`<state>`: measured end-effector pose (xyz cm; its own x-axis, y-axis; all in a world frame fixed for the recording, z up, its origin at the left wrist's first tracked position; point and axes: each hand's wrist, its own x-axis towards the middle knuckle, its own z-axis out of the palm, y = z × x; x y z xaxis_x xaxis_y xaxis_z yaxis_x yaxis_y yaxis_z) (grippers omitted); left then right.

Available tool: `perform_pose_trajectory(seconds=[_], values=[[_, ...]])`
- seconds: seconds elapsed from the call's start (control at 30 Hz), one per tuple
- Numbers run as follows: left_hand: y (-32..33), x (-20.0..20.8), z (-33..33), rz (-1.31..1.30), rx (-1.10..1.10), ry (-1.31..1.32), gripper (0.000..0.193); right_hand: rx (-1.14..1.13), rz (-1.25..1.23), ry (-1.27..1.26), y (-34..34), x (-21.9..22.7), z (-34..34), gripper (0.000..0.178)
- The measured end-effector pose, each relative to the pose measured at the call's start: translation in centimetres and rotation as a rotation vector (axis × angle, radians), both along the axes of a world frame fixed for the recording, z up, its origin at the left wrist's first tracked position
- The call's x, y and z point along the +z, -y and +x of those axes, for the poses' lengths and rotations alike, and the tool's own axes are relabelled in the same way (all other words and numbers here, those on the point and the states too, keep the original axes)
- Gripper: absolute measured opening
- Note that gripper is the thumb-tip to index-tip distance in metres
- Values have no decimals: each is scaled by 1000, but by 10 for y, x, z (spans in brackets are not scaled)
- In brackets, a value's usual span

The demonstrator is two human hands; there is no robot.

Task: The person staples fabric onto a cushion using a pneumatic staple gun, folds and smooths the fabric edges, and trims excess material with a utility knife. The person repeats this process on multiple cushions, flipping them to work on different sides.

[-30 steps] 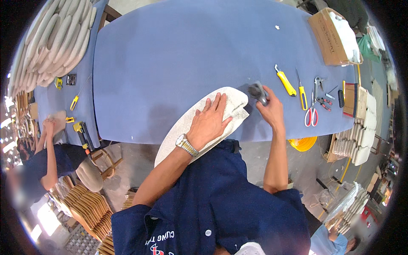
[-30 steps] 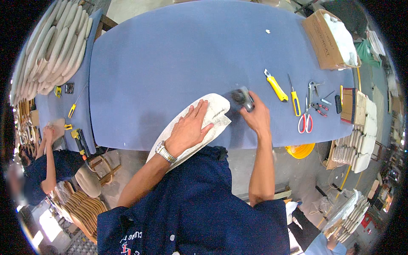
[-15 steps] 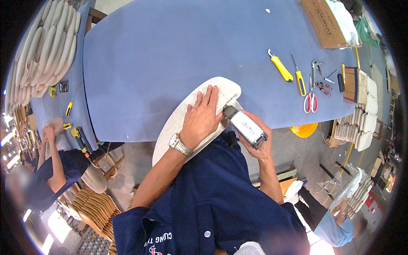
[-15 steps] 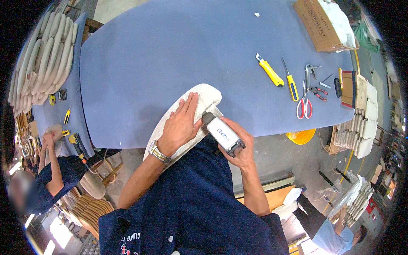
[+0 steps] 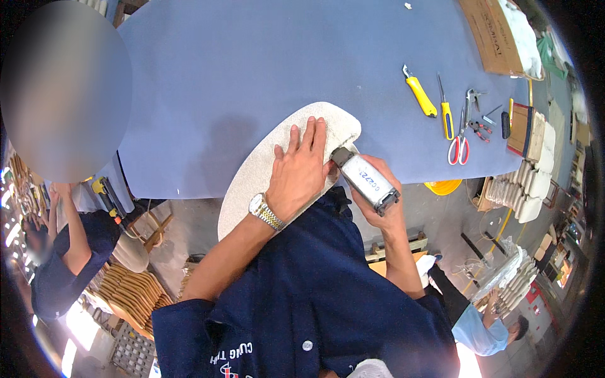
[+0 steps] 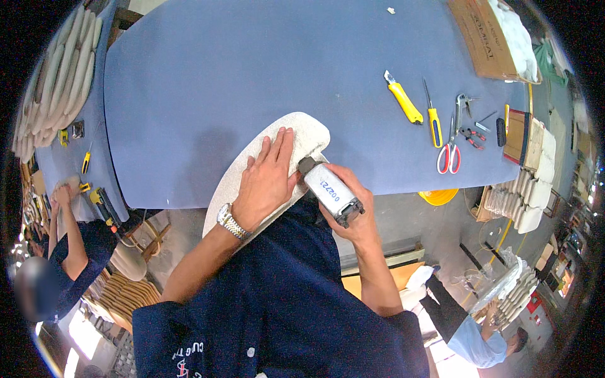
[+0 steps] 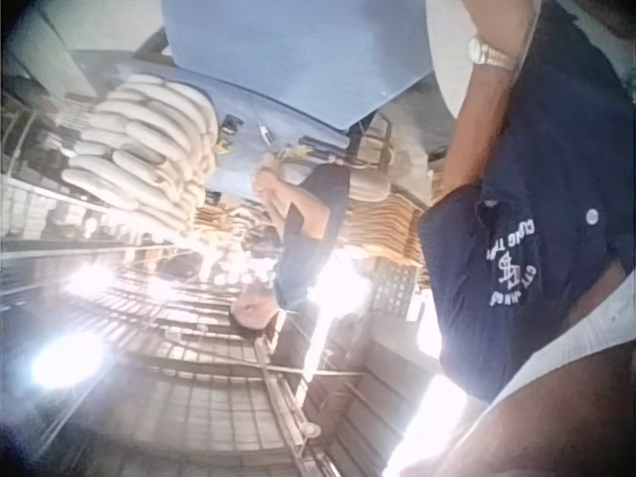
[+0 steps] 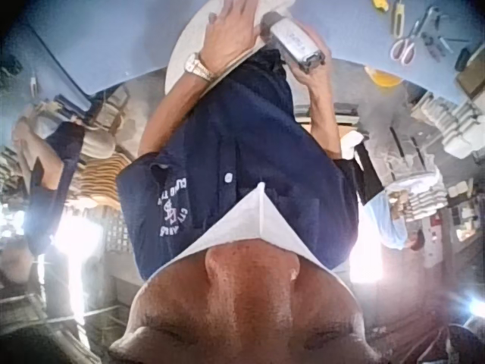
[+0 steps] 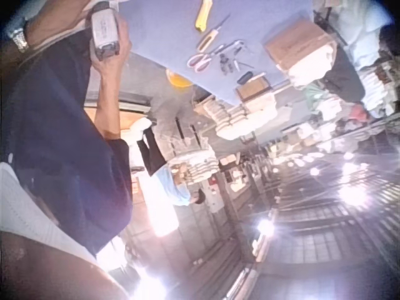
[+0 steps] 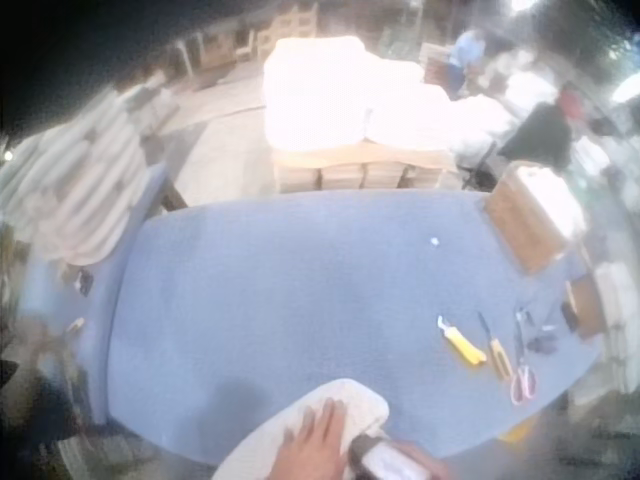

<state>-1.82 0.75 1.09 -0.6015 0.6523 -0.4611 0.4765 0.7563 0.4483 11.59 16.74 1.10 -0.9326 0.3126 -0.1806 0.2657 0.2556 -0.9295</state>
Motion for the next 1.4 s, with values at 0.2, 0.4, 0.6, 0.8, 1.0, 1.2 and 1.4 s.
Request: perform_pose_trajectory(seconds=[0.2, 0.4, 0.6, 0.8, 1.0, 1.2, 1.4], values=[[3, 3, -4, 8, 7, 27, 86, -56, 33, -34, 10, -5, 9, 63], [4, -3, -6, 22, 1, 27, 87, -39, -10, -54, 8, -7, 13, 63], [5, 0, -7, 36, 0, 57, 90, 17, -27, 55, 4, 8, 6, 63], [-2, 7, -6, -13, 14, 66, 93, 20, -16, 65, 6, 13, -3, 60], [0, -2, -10, 36, -11, 94, 97, -35, 20, -21, 16, -4, 4, 61], [45, -46, -55, 407, -33, 613, 115, -38, -4, -85, 21, -9, 4, 62], [35, -17, -24, 121, -35, 303, 103, -8, -3, -154, 16, -19, 9, 61]])
